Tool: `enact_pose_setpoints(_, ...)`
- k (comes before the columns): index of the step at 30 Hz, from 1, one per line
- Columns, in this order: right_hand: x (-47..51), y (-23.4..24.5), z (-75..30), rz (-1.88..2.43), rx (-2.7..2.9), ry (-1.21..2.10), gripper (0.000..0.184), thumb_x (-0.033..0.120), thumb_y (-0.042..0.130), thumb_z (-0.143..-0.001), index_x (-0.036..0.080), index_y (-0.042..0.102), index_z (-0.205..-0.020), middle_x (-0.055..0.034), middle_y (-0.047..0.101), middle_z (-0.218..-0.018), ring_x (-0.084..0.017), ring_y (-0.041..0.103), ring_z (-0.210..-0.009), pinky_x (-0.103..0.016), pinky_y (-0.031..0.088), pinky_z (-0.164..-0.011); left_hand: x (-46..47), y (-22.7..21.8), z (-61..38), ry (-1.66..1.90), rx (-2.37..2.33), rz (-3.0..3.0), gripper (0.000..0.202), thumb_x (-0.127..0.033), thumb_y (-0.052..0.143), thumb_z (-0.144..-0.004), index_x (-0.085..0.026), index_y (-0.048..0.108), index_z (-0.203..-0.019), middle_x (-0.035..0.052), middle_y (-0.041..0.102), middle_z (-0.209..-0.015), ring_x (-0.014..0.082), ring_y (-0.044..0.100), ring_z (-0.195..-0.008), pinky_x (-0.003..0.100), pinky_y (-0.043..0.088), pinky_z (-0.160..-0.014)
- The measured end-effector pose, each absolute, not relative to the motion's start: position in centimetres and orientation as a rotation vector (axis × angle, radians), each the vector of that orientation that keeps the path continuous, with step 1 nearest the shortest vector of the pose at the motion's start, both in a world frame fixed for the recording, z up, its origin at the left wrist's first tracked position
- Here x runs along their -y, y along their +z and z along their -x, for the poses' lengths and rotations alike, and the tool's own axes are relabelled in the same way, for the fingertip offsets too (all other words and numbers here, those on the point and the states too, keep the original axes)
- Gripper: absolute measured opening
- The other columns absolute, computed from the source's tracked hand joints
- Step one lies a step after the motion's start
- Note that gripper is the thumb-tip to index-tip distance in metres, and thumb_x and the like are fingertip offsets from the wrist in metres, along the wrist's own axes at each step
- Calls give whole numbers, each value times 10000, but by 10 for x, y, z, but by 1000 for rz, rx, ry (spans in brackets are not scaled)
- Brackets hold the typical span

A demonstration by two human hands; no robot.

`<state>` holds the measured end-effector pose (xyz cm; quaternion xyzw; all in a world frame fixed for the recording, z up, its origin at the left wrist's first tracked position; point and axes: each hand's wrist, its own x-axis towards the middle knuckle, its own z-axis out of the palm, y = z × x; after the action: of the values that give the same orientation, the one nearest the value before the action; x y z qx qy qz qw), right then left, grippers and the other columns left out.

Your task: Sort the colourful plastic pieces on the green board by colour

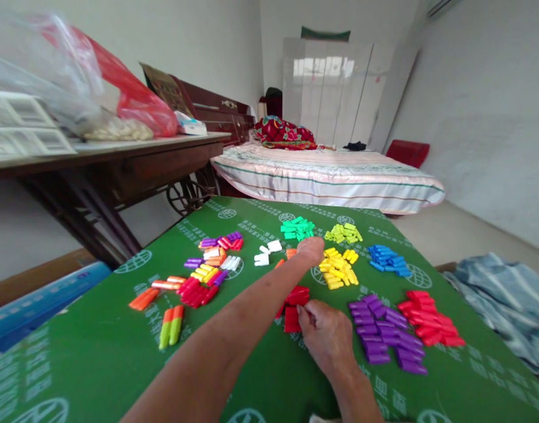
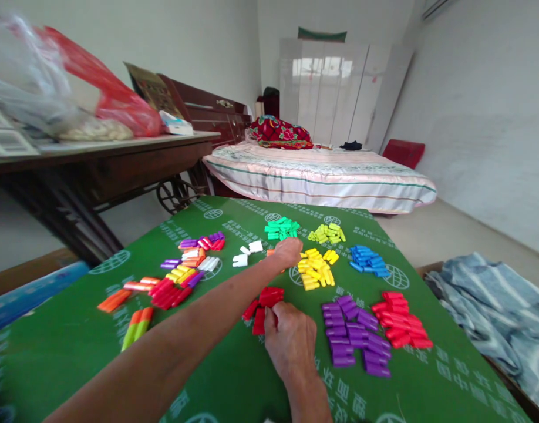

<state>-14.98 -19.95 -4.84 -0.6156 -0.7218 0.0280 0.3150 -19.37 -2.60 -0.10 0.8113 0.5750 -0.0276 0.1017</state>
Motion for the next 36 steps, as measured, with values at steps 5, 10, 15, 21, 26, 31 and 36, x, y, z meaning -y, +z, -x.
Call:
enact_pose_setpoints(5, 199, -48, 150, 1628, 1887, 68, 289, 298, 468, -859, 210, 590, -612, 31, 627, -573, -82, 533, -494, -238, 229, -510, 29, 5, 203, -83, -1712, -2455, 236, -216, 546, -846, -110, 630, -1039, 130, 656, -1061, 221, 606, -1022, 375, 499, -864)
enact_pose_setpoints(10, 201, -49, 147, 1592, 1868, 65, 331, 345, 460, -866, 216, 605, -599, 23, 636, -559, -89, 546, -492, -232, 241, -502, 49, 29, 241, -71, -1777, -2505, 283, -104, 482, -762, -156, 681, -957, 120, 681, -1017, 235, 616, -1007, 297, 488, -828)
enact_pose_setpoints(15, 203, -51, 147, 1592, 1862, 37, 364, 396, 454, -859, 214, 606, -582, 14, 632, -535, -98, 547, -478, -223, 253, -486, 82, 56, 318, -219, -1948, -2457, 262, -157, 468, -778, -157, 686, -923, 117, 687, -965, 241, 631, -930, 314, 480, -796)
enact_pose_setpoints(21, 204, -53, 147, 1599, 1883, 22, 358, 408, 469, -849, 224, 619, -582, 16, 643, -538, -105, 562, -481, -220, 261, -481, 135, 64, 411, -458, -2105, -2290, 177, -209, 520, -745, -161, 682, -797, 104, 684, -844, 223, 633, -798, 298, 474, -704)
enact_pose_setpoints(26, 204, -57, 146, 1588, 1880, 32, 362, 435, 475, -845, 227, 618, -586, 22, 645, -543, -100, 555, -475, -211, 272, -480, 178, 49, 447, -535, -2211, -2104, 241, -357, 564, -728, -160, 676, -810, 120, 679, -825, 254, 637, -762, 319, 469, -633)
enact_pose_setpoints(31, 203, -59, 147, 1588, 1910, 54, 355, 447, 485, -833, 235, 631, -589, 23, 645, -538, -105, 562, -480, -213, 270, -472, 198, 27, 464, -479, -2224, -2050, 272, -409, 510, -778, -194, 661, -849, 93, 677, -911, 233, 633, -852, 301, 466, -683)
enact_pose_setpoints(36, 205, -57, 149, 1599, 1907, 39, 359, 444, 476, -842, 233, 632, -598, 20, 643, -545, -107, 564, -482, -217, 281, -485, 201, 13, 464, -380, -2323, -1983, 385, -431, 546, -743, -148, 617, -994, 147, 662, -973, 293, 631, -896, 352, 474, -705)
